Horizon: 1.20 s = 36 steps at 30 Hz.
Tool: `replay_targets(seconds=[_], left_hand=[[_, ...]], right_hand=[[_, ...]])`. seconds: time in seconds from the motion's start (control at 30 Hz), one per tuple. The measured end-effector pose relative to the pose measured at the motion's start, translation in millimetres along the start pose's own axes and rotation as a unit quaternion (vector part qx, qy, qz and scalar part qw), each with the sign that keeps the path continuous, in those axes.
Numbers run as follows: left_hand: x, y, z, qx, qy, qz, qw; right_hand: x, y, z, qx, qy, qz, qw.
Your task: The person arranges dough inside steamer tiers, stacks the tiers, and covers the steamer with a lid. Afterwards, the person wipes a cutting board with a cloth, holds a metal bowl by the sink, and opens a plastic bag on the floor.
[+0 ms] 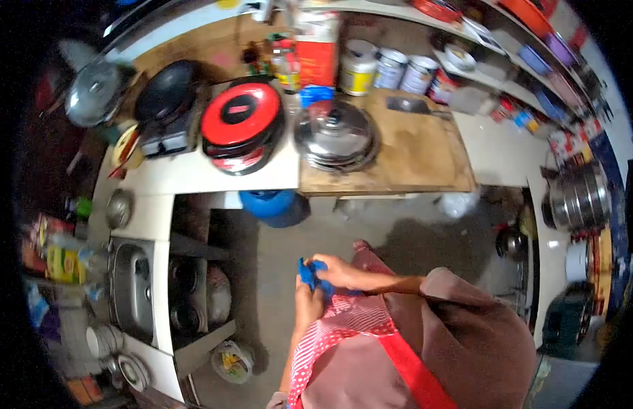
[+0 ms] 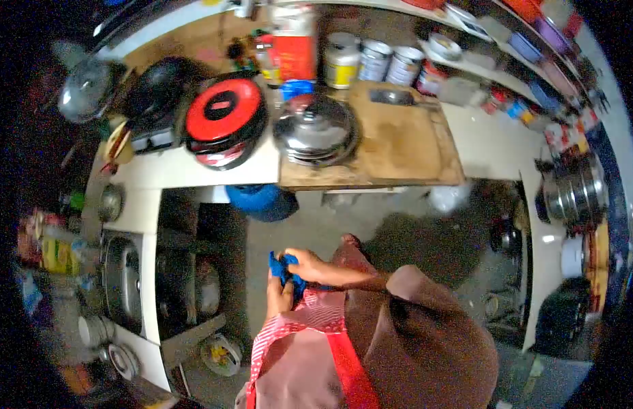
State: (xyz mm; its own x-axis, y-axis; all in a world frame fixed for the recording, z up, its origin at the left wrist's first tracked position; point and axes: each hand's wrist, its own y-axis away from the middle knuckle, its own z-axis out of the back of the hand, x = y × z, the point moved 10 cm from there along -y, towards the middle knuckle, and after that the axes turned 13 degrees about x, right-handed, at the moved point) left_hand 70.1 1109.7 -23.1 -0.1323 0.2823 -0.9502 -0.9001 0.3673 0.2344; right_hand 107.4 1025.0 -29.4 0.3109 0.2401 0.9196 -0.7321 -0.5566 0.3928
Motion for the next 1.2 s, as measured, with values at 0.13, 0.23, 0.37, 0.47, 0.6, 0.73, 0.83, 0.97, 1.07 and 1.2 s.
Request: replay_targets(seconds=[0.13,0.23,0.37,0.47,0.6,0.73,0.83,0.97,1.07,1.2], left_hand=[[-20.2,-42.8,-66.4,0.096,0.21,0.018,0.973],[-29.4,-78.3,-85.3,0.101,0.182,0.021,0.978],[-24.1,-100.6,-93.0,0.04,0.22,0.092,0.97],[-17.8,-114.5,-114.4,0.01,0.263,0.124,0.957],[-32.2,-123.2,-144.5,0.006,0.212,0.155,0.965],[-41.2,-125.9,-161.6,0.004,0.195,0.176,0.965],[-29.8,-128.2,-164.5,-0.022,0.214,0.174,0.961],[-36.4,-152.2,-178.0,0.004,0.228,0.171,0.959],[-60.2,-169.6,-182.3,0.03,0.197,0.178,0.964],[-55.4,-175.9,-188.7,0.052,0.178,0.179,0.966]], right_hand=[[1.7,34.2,87.6,-0.088,0.041,0.064,0.993],[-9.1,72.9,200.6,-0.264,0.016,0.126,0.956],[-2.4,152.3,366.6,-0.478,0.023,0.117,0.87],[-11.6,163.2,488.2,-0.522,0.052,0.161,0.836],[-19.7,113.8,575.0,-0.522,0.188,0.11,0.825],[-47.7,38.0,558.1,-0.444,0.375,-0.118,0.805],[-38.3,16.1,458.3,-0.376,0.416,0.083,0.824],[-46.3,45.5,301.5,-0.097,0.351,0.173,0.915],[-53.1,73.3,288.8,0.023,0.124,0.096,0.987],[-49.5,117.0,395.4,-0.162,-0.076,0.092,0.98]])
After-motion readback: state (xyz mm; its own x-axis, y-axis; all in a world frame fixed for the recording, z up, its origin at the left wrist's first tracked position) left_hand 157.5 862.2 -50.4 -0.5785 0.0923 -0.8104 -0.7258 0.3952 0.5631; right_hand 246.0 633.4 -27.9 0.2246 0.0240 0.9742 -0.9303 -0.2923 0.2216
